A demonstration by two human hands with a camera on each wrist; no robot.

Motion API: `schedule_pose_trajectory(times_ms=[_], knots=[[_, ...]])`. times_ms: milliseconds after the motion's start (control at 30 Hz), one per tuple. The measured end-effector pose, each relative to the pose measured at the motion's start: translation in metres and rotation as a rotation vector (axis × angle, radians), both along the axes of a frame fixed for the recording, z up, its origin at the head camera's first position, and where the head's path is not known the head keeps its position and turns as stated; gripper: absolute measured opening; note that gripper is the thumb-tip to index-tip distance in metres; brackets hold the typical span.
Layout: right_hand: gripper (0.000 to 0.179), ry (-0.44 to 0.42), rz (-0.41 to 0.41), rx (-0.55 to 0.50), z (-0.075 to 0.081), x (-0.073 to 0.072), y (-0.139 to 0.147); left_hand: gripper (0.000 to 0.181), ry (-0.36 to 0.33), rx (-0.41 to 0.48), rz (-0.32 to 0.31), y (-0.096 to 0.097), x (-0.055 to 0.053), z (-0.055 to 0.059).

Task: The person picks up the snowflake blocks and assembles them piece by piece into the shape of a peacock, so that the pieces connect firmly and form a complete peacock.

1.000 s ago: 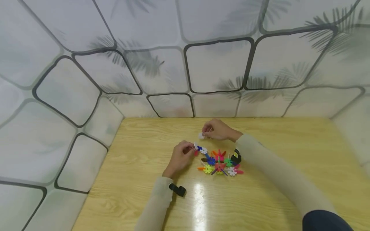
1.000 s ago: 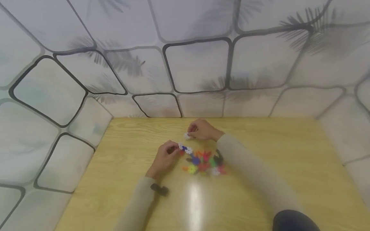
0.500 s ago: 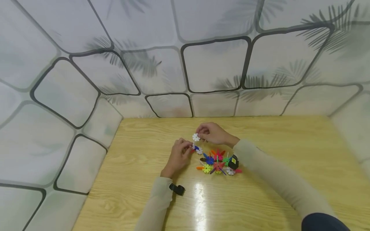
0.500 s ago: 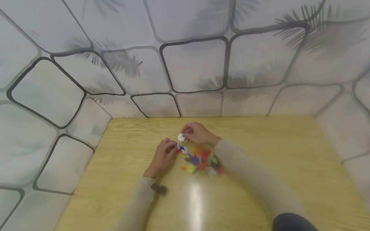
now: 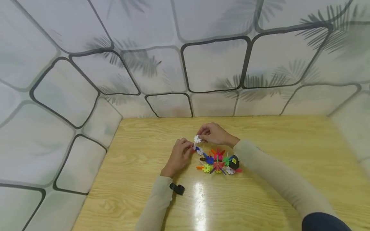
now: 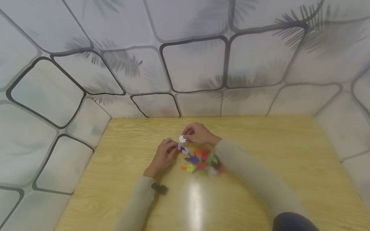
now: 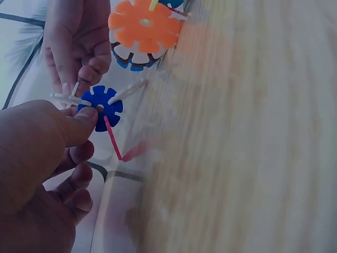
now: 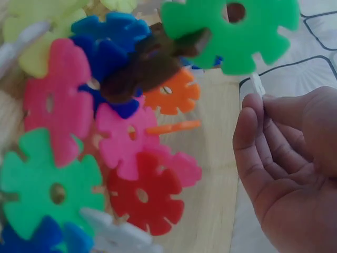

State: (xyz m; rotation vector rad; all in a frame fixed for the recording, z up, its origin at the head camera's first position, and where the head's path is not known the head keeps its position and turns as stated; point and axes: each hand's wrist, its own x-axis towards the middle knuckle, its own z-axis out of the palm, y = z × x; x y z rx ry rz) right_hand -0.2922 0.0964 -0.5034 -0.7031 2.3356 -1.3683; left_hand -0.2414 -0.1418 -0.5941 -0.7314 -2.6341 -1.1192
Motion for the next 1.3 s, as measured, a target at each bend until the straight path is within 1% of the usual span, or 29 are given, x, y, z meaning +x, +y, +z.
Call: schedule_pose_trajectory(times_ms=[133,200,367,433,533,600,667,700,800,900,933,1000,1067,1100,1167,1233,1300], knots=[[0.013,-0.013,-0.041,0.044,-0.001,0.003,-0.001,0.014,0.007,-0.005,-0.002,0.000,0.000,0.001],[0.014,-0.045,-0.051,0.054,0.002,0.005,-0.001,0.015,0.018,-0.004,-0.001,-0.001,0.000,0.000],[0.017,-0.167,-0.076,-0.014,0.002,0.005,0.001,0.015,0.028,-0.010,-0.014,-0.002,-0.004,-0.004],[0.019,-0.208,-0.089,-0.042,0.000,0.005,0.002,0.016,0.020,-0.013,-0.023,-0.003,-0.006,-0.006],[0.021,-0.244,-0.081,-0.066,-0.003,0.005,0.004,0.016,0.017,-0.017,-0.033,-0.004,-0.009,-0.010],[0.022,-0.262,-0.072,-0.071,-0.005,0.005,0.005,0.016,0.015,-0.010,-0.034,-0.003,-0.008,-0.010],[0.023,-0.272,-0.064,-0.076,-0.007,0.006,0.005,0.015,0.009,0.011,-0.031,-0.001,-0.006,-0.006],[0.023,-0.273,-0.063,-0.076,-0.007,0.006,0.005,0.014,0.017,0.027,-0.029,0.000,-0.004,-0.003],[0.022,-0.269,-0.079,-0.080,-0.007,0.007,0.003,0.013,-0.045,0.117,-0.010,0.006,0.007,0.019],[0.022,-0.260,-0.106,-0.088,-0.006,0.008,0.001,0.014,-0.131,0.196,0.024,0.012,0.018,0.042],[0.022,-0.258,-0.118,-0.091,-0.006,0.008,0.000,0.014,-0.173,0.213,0.041,0.014,0.022,0.050],[0.023,-0.249,-0.141,-0.095,-0.006,0.009,0.000,0.013,-0.198,0.203,0.064,0.017,0.026,0.058],[0.022,-0.243,-0.151,-0.105,-0.006,0.010,0.001,0.010,-0.188,0.180,0.077,0.020,0.028,0.063],[0.022,-0.249,-0.157,-0.111,-0.007,0.010,0.001,0.008,-0.170,0.164,0.082,0.021,0.028,0.064],[0.021,-0.259,-0.158,-0.121,-0.009,0.010,0.001,0.004,-0.107,0.138,0.092,0.024,0.028,0.064],[0.020,-0.269,-0.152,-0.133,-0.010,0.010,0.001,0.007,-0.034,0.136,0.107,0.027,0.029,0.062],[0.017,-0.275,-0.165,-0.138,-0.010,0.011,0.001,0.010,0.030,0.141,0.122,0.030,0.028,0.060]])
